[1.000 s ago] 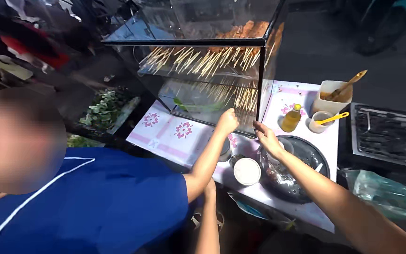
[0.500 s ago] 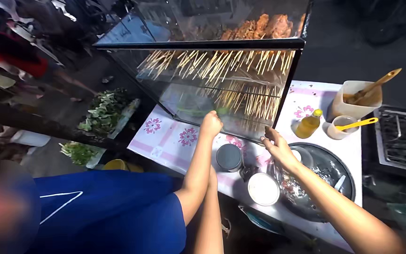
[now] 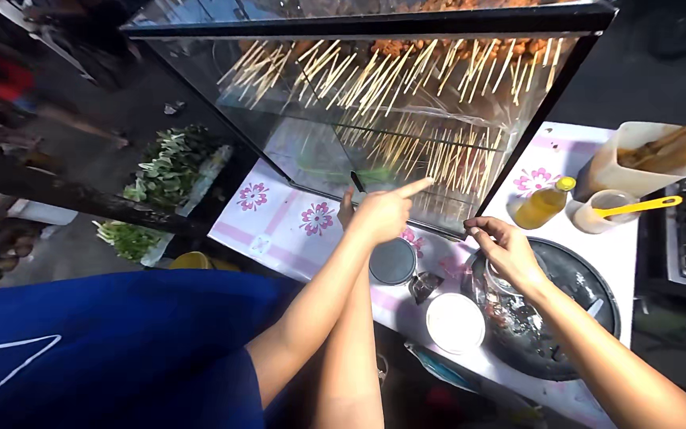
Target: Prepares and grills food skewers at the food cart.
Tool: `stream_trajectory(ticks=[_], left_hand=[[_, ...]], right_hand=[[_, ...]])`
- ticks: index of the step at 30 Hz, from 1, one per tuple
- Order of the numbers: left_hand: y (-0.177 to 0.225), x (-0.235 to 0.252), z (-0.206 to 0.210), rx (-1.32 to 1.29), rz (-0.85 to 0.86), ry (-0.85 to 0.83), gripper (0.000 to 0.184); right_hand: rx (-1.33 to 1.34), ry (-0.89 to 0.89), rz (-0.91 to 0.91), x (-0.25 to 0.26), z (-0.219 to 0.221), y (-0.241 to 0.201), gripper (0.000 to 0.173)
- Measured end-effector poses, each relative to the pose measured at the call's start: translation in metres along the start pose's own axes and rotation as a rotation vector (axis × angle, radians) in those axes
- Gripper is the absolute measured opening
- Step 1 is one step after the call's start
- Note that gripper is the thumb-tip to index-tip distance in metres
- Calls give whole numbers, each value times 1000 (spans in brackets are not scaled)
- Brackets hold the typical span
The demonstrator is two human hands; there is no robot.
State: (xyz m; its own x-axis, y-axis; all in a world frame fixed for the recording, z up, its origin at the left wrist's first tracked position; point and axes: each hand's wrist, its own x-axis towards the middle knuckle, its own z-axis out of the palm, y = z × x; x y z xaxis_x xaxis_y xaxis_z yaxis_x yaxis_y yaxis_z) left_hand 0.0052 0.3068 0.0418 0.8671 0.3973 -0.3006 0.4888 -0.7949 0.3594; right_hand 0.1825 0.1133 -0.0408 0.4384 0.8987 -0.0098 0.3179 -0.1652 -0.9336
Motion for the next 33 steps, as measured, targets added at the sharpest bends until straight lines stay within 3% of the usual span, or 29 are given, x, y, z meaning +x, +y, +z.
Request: stream_trajectory(ticks=[3, 5, 7, 11, 21, 24, 28, 30, 33], left_hand=[[21, 11, 0, 262, 113, -103, 74], [30, 16, 3, 405, 157, -115, 56], [36, 20, 3, 472, 141, -180, 65], [35, 23, 10, 358, 95, -145, 85], [47, 14, 8, 195, -83, -120, 84], [49, 8, 10, 236, -155, -14, 81], [55, 6, 7, 294, -94, -63, 83], [53, -3, 12, 275, 52, 55, 79], [33, -19, 32, 163, 275, 446, 65]], right_hand=[[9, 25, 10, -3, -4, 1, 30], [5, 36, 24, -5, -7, 4, 30], [-3, 42, 35, -7, -9, 3, 31], [-21, 65, 25, -10, -14, 3, 32], [-37, 127, 31, -7, -11, 6, 41], [-19, 125, 15, -5, -7, 2, 41], [-4, 110, 23, -4, -6, 1, 41], [-5, 110, 5, -4, -5, 2, 41], [-17, 105, -12, -4, -4, 3, 42]])
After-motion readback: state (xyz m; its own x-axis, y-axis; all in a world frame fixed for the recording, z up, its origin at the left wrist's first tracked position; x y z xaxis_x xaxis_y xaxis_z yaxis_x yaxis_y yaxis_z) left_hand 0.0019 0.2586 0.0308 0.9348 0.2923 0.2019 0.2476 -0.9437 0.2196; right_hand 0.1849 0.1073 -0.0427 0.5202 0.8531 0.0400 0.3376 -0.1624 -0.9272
